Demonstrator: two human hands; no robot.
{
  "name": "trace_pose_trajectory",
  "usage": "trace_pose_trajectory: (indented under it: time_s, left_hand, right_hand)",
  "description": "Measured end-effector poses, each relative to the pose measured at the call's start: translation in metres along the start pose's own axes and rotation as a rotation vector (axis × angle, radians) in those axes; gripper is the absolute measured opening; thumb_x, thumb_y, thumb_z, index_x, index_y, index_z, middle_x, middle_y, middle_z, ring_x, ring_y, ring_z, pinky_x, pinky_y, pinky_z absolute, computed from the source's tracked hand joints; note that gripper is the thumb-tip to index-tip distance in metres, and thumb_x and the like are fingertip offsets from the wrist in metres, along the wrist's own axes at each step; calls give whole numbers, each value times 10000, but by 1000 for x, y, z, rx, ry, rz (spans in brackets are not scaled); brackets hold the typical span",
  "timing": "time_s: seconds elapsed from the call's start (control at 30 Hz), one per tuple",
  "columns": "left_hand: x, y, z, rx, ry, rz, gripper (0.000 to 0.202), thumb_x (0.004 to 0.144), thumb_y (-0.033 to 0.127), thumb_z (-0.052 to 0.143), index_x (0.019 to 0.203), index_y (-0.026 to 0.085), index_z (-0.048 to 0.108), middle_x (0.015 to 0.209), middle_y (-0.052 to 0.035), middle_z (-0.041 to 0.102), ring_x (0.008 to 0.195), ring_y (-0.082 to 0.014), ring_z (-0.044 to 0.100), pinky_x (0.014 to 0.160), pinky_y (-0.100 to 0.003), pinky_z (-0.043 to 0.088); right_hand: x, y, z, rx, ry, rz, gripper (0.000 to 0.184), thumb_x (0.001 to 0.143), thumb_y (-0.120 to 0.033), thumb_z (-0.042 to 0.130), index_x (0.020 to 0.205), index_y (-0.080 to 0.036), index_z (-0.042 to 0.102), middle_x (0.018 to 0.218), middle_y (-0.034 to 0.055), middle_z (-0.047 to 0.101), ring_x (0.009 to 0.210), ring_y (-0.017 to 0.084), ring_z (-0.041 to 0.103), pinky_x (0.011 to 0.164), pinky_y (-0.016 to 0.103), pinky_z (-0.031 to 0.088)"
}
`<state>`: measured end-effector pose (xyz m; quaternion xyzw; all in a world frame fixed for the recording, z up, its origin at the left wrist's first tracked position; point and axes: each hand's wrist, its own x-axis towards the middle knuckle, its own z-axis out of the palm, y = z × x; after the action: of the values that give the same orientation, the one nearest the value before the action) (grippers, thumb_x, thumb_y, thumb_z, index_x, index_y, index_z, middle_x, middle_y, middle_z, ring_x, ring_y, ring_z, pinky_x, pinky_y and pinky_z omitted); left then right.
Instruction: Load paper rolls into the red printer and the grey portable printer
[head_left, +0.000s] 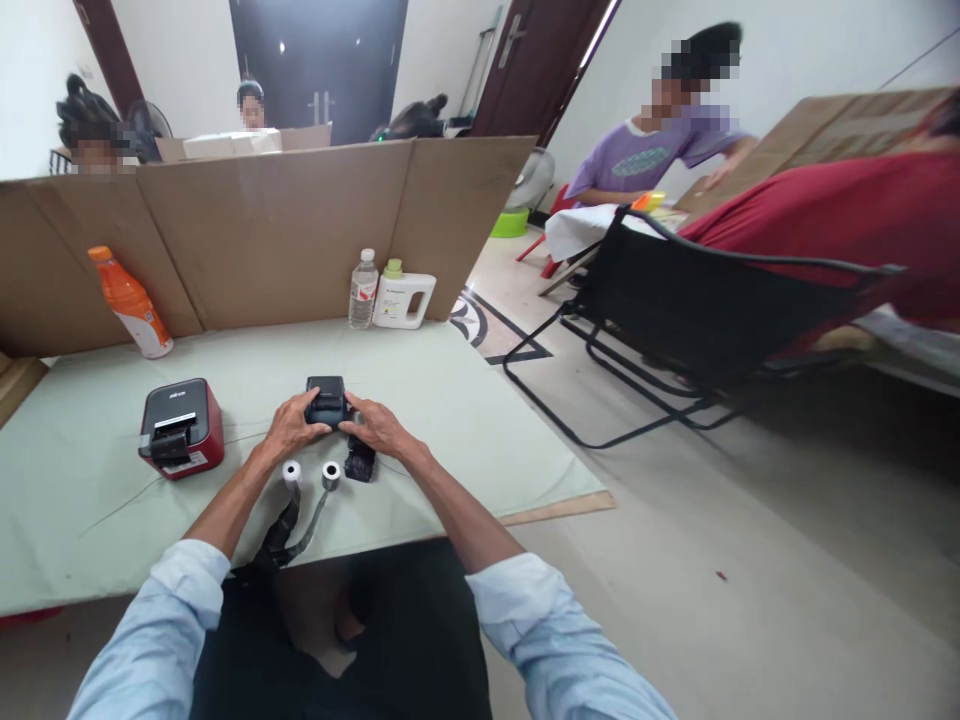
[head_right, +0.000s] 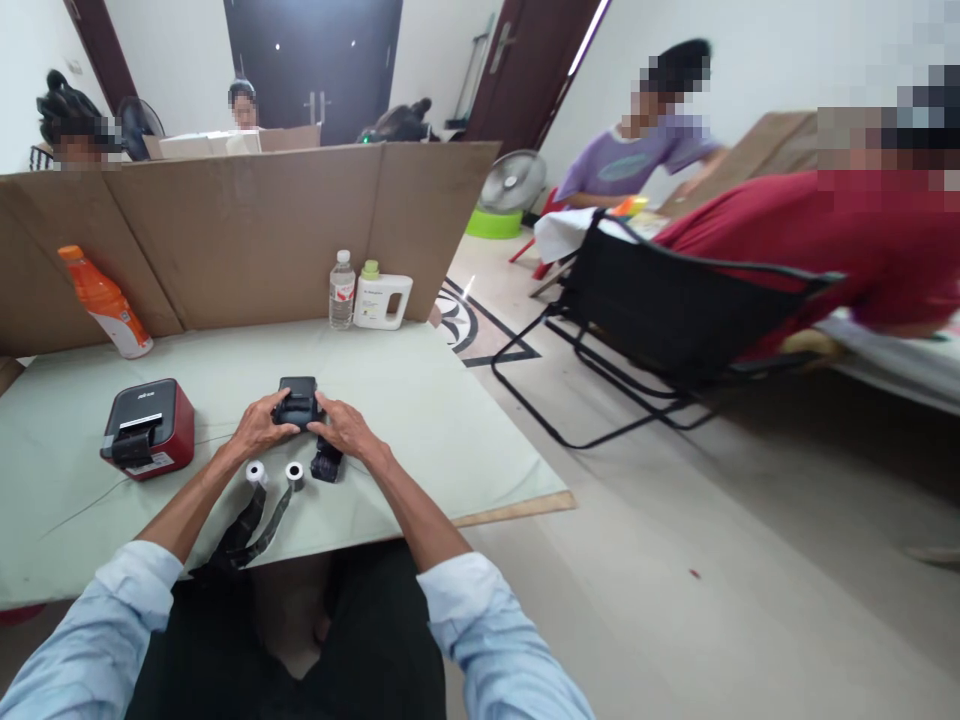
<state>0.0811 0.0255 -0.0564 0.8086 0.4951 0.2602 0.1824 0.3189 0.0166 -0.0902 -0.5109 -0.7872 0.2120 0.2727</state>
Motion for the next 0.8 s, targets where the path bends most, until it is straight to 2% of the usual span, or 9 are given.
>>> trace_pose_trajectory:
  time_s: [0.13,0.23,0.3,0.43,0.5,0.57,0.67,0.73,0.8]
  left_hand:
    - [11,11,3,-34,-78,6,810,740,304,812,1492,165,546,1455,-156,627,1290,-337,624,1119,-476,482]
    - [2,15,-11,-74,-131,-45,771,770,286,760,1498,153,543,1412,-151,660,1126,-304,703,1036,-452,545]
    - [-13,17,-25,-93,-129,-86,698,801,295,718,1472,162,577,1335,-136,707,1026,-274,727,950,-421,588]
    - [-58,18,-48,-124,-90,-123,544,829,347,691,1348,183,682,1266,-128,734,959,-243,733,823,-364,621]
    - [-78,17,-54,-131,-49,-146,504,846,374,674,1312,185,703,1232,-121,745,946,-240,735,818,-363,622]
    - [-88,16,-53,-131,-29,-164,485,866,394,648,1300,186,709,1222,-116,746,972,-250,735,842,-372,617]
    - [-74,12,-44,-133,-57,-164,511,881,417,618,1322,170,694,1269,-134,728,1075,-286,716,915,-400,593]
    - [-49,11,-34,-147,-85,-154,522,873,402,609,1320,144,689,1273,-148,727,1156,-316,684,984,-428,558]
    - [-23,10,-24,-200,-137,-128,486,848,359,610,1272,142,702,1196,-112,758,1131,-313,681,1004,-441,541]
  right_hand:
    - [-7,13,-12,63,28,-8,685,922,-383,661,1560,-245,454,1406,118,655,1179,283,660,1042,446,515]
    - [-21,9,-15,92,61,-50,667,940,-399,631,1559,-238,440,1433,122,612,1161,266,650,1029,430,518]
    - [-32,3,-16,58,64,-55,596,943,-406,631,1501,-234,508,1361,116,635,1153,262,634,1015,416,513]
    - [-52,-3,-22,-46,21,-68,287,943,-294,620,1201,-203,708,1152,101,690,1100,255,613,1008,388,484]
    - [-58,0,-25,-55,-7,-81,250,938,-238,603,1154,-200,725,1116,97,699,1075,247,614,1014,386,475]
    - [-61,3,-27,-46,-24,-77,277,929,-235,609,1182,-205,719,1126,97,701,1073,249,619,1014,394,482]
    - [-55,6,-24,-12,16,-71,399,931,-313,627,1318,-221,656,1212,103,680,1119,261,627,1022,416,501]
    - [-45,3,-18,24,65,-78,512,943,-368,611,1436,-237,565,1312,112,646,1184,271,620,1049,438,501]
    - [-33,0,-10,56,81,-85,578,948,-387,591,1501,-247,495,1375,119,622,1235,280,608,1075,461,492]
